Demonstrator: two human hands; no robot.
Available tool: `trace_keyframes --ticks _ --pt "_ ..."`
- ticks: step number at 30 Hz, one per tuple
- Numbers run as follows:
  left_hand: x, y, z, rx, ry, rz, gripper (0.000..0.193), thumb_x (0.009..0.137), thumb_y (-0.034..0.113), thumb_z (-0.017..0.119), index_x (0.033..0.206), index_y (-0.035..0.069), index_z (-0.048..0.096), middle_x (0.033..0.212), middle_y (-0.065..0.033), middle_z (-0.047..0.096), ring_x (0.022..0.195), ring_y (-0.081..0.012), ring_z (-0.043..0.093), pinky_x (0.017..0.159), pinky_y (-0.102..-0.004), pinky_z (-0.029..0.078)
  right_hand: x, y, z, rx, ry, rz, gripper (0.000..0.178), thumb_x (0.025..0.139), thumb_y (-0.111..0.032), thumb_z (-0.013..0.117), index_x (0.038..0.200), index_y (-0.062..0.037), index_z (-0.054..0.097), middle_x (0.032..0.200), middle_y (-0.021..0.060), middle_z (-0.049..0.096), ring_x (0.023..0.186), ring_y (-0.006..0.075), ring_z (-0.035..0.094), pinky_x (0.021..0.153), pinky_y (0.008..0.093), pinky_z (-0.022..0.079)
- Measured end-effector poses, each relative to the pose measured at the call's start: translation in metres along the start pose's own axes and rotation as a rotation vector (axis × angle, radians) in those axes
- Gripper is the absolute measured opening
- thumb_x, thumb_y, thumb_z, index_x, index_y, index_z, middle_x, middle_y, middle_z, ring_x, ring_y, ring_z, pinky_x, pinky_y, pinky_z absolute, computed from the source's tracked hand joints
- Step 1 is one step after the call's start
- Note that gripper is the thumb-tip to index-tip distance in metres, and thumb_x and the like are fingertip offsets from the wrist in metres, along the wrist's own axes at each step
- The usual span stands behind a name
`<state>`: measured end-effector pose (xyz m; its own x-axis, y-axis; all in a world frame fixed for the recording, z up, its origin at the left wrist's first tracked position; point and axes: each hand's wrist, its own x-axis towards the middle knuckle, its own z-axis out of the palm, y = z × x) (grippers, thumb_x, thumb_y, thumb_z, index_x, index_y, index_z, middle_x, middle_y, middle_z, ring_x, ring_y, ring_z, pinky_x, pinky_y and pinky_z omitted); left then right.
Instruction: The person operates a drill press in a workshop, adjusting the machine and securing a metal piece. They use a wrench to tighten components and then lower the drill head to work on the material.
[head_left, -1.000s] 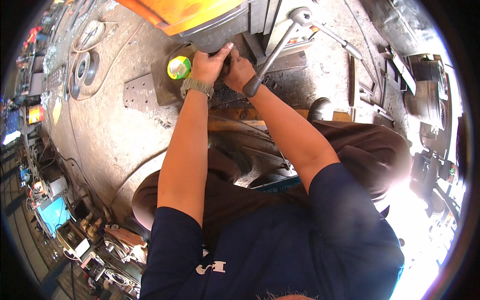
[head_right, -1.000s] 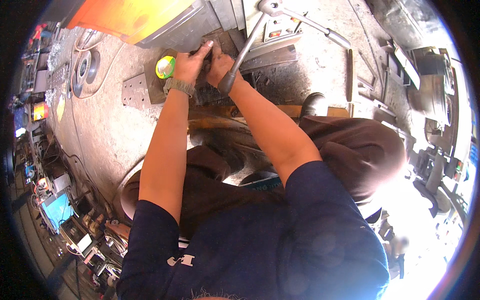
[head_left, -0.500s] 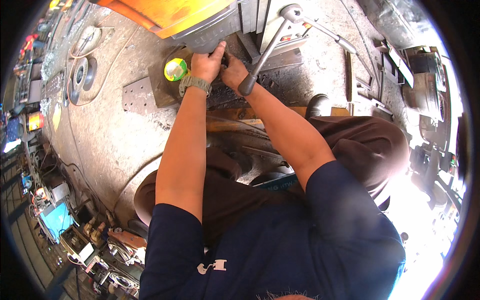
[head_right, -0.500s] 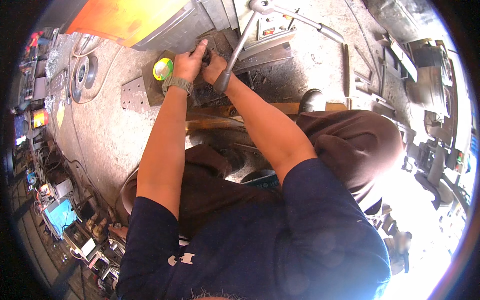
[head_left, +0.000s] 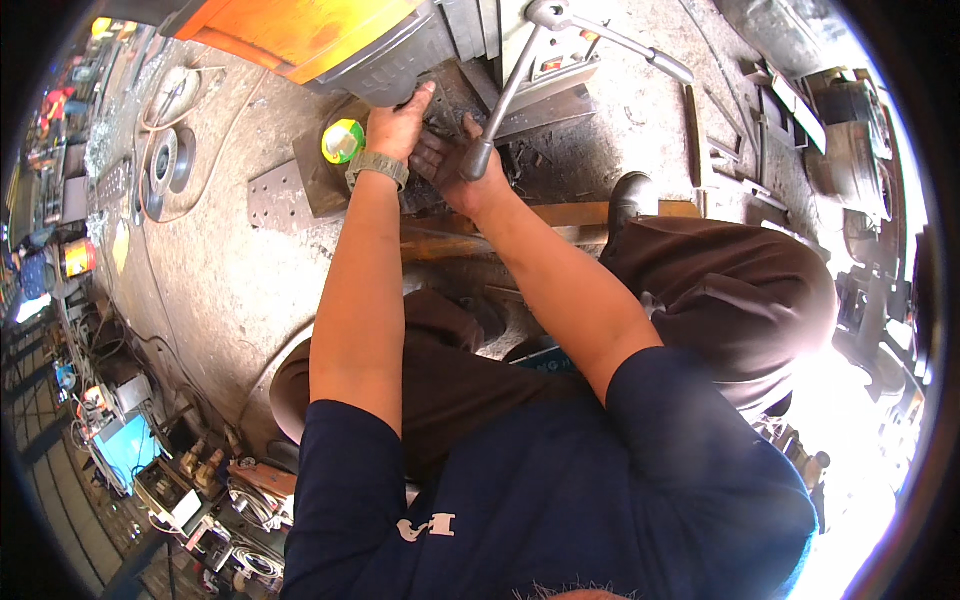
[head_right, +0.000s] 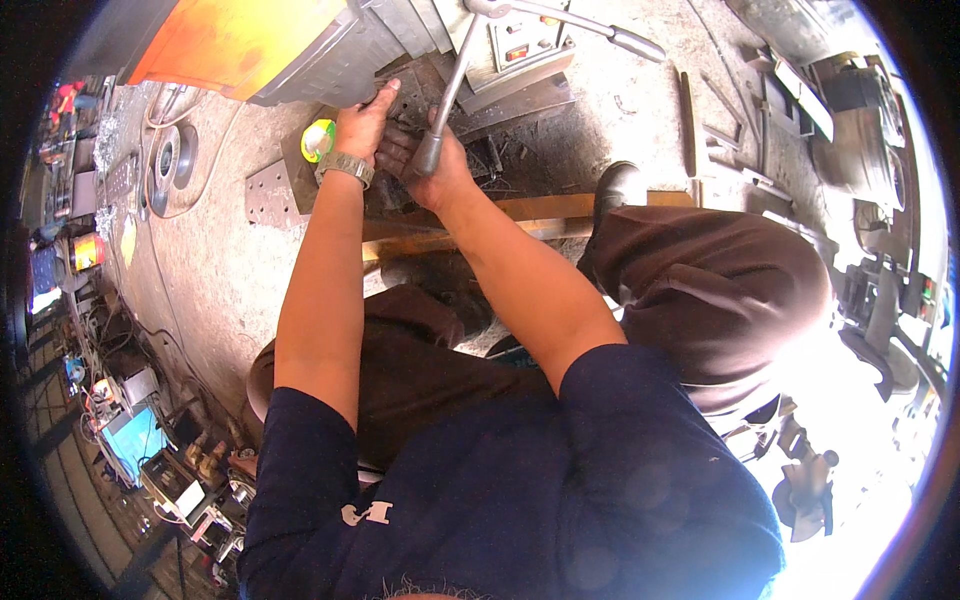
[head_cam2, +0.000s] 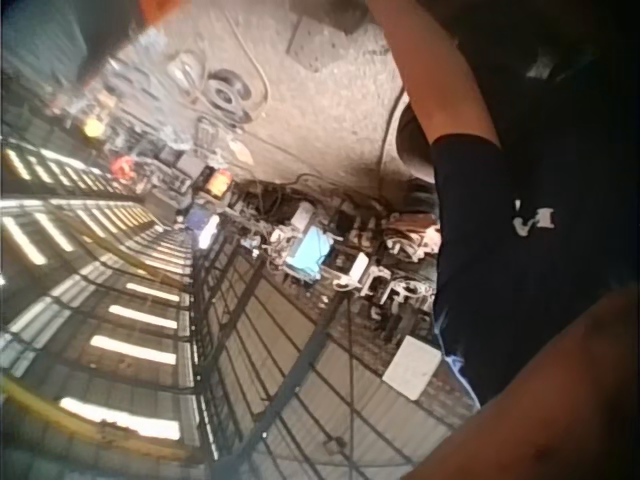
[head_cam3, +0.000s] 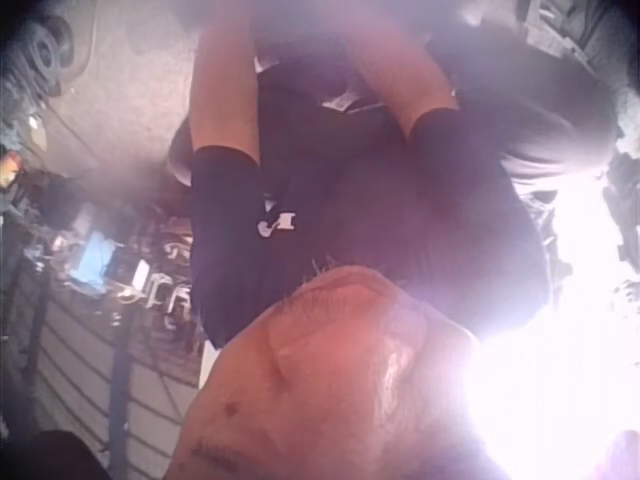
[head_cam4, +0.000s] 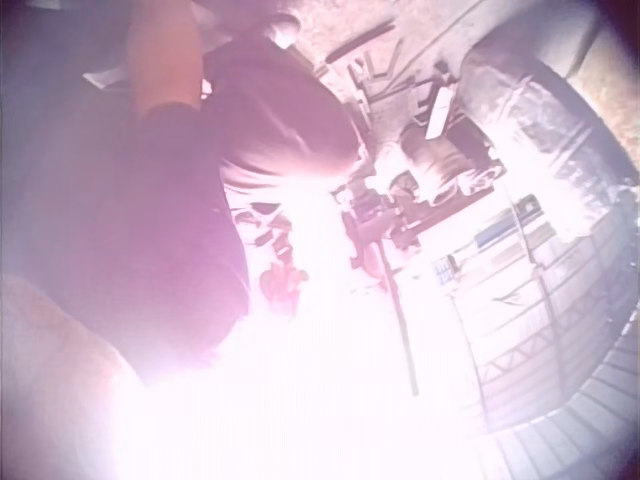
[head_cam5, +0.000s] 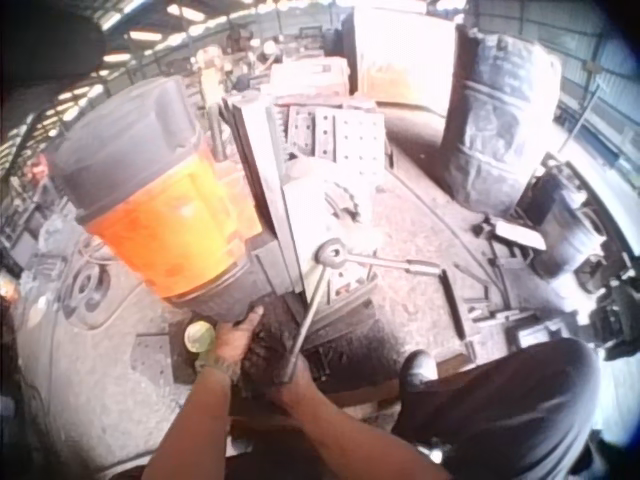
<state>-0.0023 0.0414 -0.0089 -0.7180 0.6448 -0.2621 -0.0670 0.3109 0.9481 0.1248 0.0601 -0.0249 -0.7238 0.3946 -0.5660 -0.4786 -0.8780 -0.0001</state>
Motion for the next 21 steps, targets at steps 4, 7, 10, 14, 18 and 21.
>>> trace_keyframes --ticks 4,7,10,14,18,21 --pt "0.005 0.003 -0.002 0.113 -0.059 0.055 0.059 0.087 0.036 0.083 0.126 -0.005 0.067 0.127 -0.0154 0.068 0.114 -0.0234 0.062 0.102 -0.0353 0.047 0.051 -0.005 -0.030 0.044 0.046 0.014 0.019 0.103 -0.020 0.058 0.111 -0.0036 0.059 0.092 0.0151 0.064 0.072 0.0294 0.064 0.066 0.0418 0.057" --pt "0.004 0.012 -0.004 0.247 -0.080 0.080 0.064 0.087 0.041 0.083 0.128 -0.005 0.066 0.130 -0.0166 0.067 0.118 -0.0255 0.061 0.104 -0.0363 0.046 0.054 -0.010 -0.047 -0.124 0.097 -0.035 0.020 0.101 -0.019 0.062 0.113 -0.0025 0.059 0.090 0.0139 0.063 0.069 0.0286 0.064 0.060 0.0403 0.056" --pt "-0.001 0.024 -0.008 0.369 -0.111 0.098 0.069 0.087 0.046 0.081 0.129 -0.006 0.065 0.132 -0.0176 0.066 0.120 -0.0276 0.060 0.106 -0.0377 0.044 0.032 -0.009 -0.049 -0.365 0.142 -0.181 0.025 0.097 -0.015 0.068 0.116 -0.0004 0.061 0.085 0.0100 0.061 0.070 0.0227 0.062 0.058 0.0378 0.053" --pt "-0.003 0.019 -0.009 0.334 -0.102 0.097 0.074 0.087 0.050 0.079 0.133 -0.006 0.063 0.136 -0.0196 0.064 0.124 -0.0295 0.059 0.107 -0.0381 0.043 0.023 -0.003 -0.039 -0.772 0.119 -0.464 0.029 0.096 -0.013 0.070 0.119 0.0027 0.061 0.087 0.0098 0.063 0.074 0.0209 0.061 0.063 0.0358 0.052" --pt "-0.006 0.027 -0.007 0.376 -0.099 0.036 0.079 0.087 0.054 0.078 0.136 -0.006 0.061 0.140 -0.0219 0.062 0.129 -0.0316 0.057 0.110 -0.0382 0.042 0.046 0.001 -0.044 -1.034 0.047 -0.779 0.021 0.097 -0.013 0.070 0.108 0.0028 0.061 0.100 0.0095 0.067 0.095 0.0195 0.059 0.086 0.0317 0.046" --pt "-0.006 0.034 -0.007 0.431 -0.134 0.042 0.083 0.086 0.056 0.078 0.137 -0.007 0.060 0.141 -0.0237 0.061 0.131 -0.0337 0.056 0.111 -0.0392 0.041 0.066 -0.002 -0.060 -1.258 0.081 -0.985 0.028 0.093 -0.011 0.071 0.111 0.0071 0.060 0.097 0.0277 0.071 0.092 0.0445 0.070 0.074 0.0424 0.054"
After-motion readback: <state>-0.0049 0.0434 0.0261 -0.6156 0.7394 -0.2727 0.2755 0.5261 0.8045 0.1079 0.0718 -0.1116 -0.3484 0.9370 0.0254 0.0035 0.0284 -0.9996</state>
